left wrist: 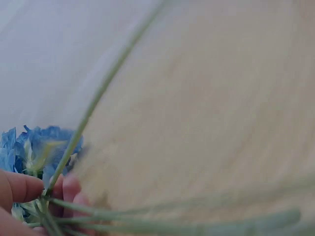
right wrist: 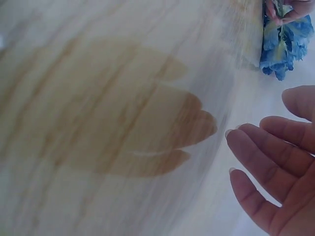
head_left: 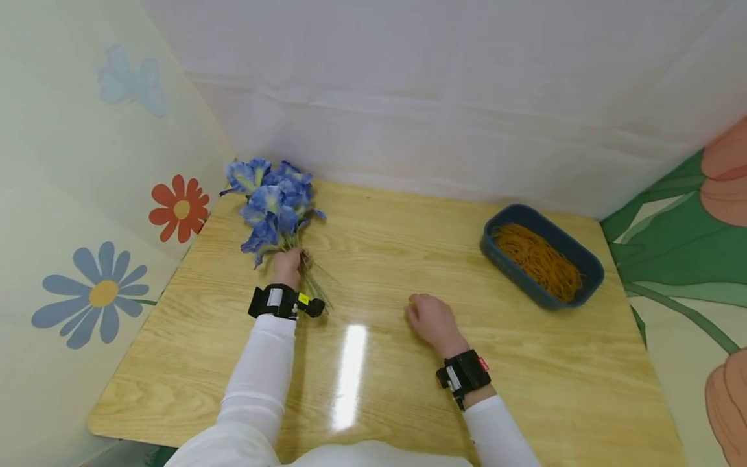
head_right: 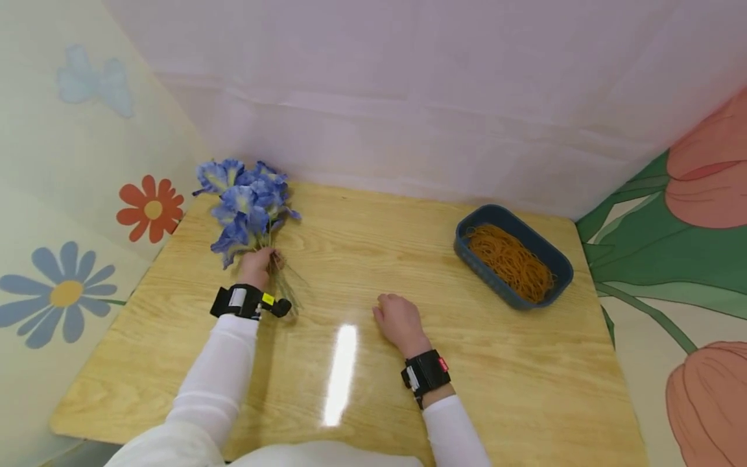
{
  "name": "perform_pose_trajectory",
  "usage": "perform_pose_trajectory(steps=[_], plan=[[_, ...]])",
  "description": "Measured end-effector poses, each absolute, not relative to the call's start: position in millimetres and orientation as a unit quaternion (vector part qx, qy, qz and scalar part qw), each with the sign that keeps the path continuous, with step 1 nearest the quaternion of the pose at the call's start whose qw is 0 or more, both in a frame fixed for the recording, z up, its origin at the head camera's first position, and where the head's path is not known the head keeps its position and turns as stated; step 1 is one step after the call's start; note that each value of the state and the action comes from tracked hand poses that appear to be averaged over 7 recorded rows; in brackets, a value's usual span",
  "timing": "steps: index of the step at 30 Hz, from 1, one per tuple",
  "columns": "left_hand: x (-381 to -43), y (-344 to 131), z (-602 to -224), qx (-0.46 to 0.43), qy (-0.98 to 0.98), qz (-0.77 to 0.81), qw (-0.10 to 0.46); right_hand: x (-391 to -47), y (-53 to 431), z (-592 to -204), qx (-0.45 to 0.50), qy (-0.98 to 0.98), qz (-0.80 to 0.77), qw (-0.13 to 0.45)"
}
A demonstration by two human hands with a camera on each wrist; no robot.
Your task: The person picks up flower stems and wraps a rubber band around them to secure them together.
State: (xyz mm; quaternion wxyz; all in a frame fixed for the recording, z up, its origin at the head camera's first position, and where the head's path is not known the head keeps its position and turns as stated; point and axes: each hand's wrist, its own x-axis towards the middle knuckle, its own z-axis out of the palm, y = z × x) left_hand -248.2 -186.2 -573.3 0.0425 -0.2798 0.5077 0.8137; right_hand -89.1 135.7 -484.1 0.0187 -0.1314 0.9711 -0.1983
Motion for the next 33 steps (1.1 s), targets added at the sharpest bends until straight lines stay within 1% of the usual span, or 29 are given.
perform_pose_trajectory(steps=[2,3,4,5,6,7,9,10,11,13,15,20,27,30,33], plan=[[-266,-200,-604,-0.266,0.415,0.866,0.085,-89,136,-484,-0.131,0.971,-0.197,0.017],[-272,-205,-613,-0.258,0.368,0.887,0.107,-89,137,-485,-0.131,0.972,-0.196,0.015],[-277,-206,-616,-0.259,0.326,0.903,0.111,-89,138,-485,-0.132,0.972,-0.195,0.013],[-280,-207,-621,-0.229,0.278,0.926,0.113,-88,138,-485,-0.131,0.972,-0.195,0.012],[-279,-204,-616,-0.204,0.236,0.943,0.114,-88,139,-486,-0.131,0.972,-0.194,0.01],[-272,-195,-595,-0.213,0.211,0.948,0.108,-88,140,-486,-0.131,0.972,-0.193,0.008],[-255,-175,-553,-0.196,0.161,0.963,0.095,-87,142,-487,-0.128,0.973,-0.194,0.009],[-245,-162,-525,-0.205,0.161,0.962,0.084,-87,143,-487,-0.126,0.973,-0.195,0.011],[-238,-152,-506,-0.196,0.159,0.965,0.078,-87,144,-487,-0.124,0.973,-0.196,0.011],[-220,-130,-458,-0.218,0.191,0.955,0.062,-86,146,-487,-0.12,0.973,-0.197,0.012],[-212,-115,-435,-0.186,0.226,0.954,0.056,-85,149,-487,-0.115,0.973,-0.199,0.009],[-202,-86,-403,-0.109,0.3,0.947,0.023,-85,155,-488,-0.105,0.974,-0.201,0.001],[-201,-57,-382,-0.043,0.346,0.937,-0.024,-87,164,-488,-0.097,0.976,-0.196,-0.004],[-202,-51,-378,-0.014,0.324,0.946,-0.032,-89,169,-486,-0.097,0.976,-0.195,-0.007],[-205,-48,-376,0.011,0.29,0.957,-0.025,-91,175,-482,-0.095,0.976,-0.194,-0.012]])
